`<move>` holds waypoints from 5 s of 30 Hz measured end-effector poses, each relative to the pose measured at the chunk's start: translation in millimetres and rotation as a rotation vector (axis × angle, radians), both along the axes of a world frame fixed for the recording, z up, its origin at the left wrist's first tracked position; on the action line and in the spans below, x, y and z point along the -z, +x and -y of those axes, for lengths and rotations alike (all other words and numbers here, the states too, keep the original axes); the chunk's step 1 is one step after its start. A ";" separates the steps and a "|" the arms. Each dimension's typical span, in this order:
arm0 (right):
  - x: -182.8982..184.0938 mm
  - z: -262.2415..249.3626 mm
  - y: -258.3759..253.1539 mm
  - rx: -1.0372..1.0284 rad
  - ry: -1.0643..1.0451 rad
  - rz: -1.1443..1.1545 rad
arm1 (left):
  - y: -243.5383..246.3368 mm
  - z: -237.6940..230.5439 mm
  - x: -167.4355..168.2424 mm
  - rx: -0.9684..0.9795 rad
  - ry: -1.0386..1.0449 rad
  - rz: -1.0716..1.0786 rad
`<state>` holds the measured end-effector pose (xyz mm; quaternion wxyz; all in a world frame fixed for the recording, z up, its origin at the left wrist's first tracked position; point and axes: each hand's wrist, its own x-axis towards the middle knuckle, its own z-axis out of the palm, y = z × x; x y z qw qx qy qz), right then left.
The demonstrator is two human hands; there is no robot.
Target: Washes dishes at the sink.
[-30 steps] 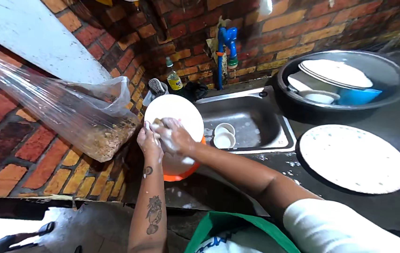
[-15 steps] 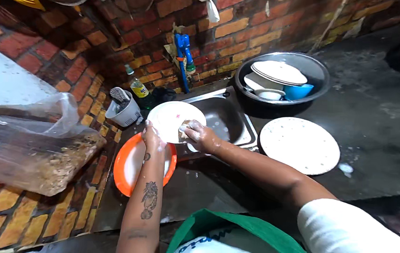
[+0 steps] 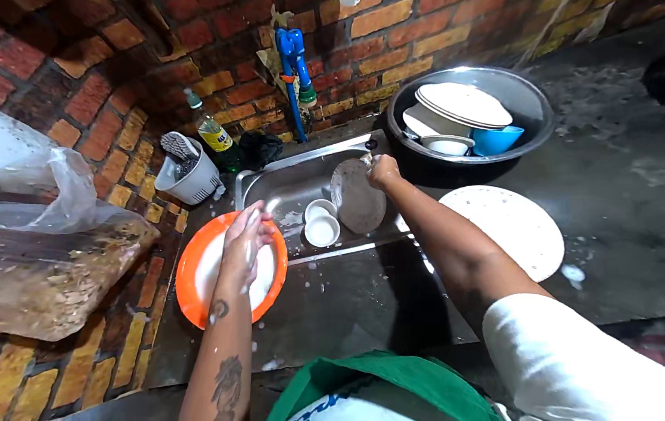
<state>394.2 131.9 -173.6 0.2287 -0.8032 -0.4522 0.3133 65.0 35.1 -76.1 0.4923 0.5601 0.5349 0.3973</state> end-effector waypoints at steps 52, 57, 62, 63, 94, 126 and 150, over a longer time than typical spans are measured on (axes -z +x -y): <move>45.3 214.0 42.0 0.045 0.087 0.167 | 264.3 62.2 119.4 0.636 -0.368 -0.481; 39.5 281.8 82.3 0.102 -0.024 0.317 | 266.6 47.6 120.7 0.669 -0.400 -0.504; 51.4 226.4 104.6 0.270 0.058 0.340 | 282.5 37.0 121.3 0.682 -0.309 -0.630; 53.3 219.7 97.3 0.208 0.116 0.299 | 284.4 39.4 120.0 0.653 -0.292 -0.613; -87.5 60.7 -243.9 -0.672 0.873 0.061 | -27.6 28.2 -9.2 -0.480 0.011 0.181; -83.0 125.6 -323.9 -1.346 0.596 0.077 | -150.2 34.5 -31.3 -0.644 -0.095 -0.023; -28.5 44.0 -320.8 -1.076 -0.080 0.438 | -142.0 42.2 -12.8 -0.625 0.126 -0.248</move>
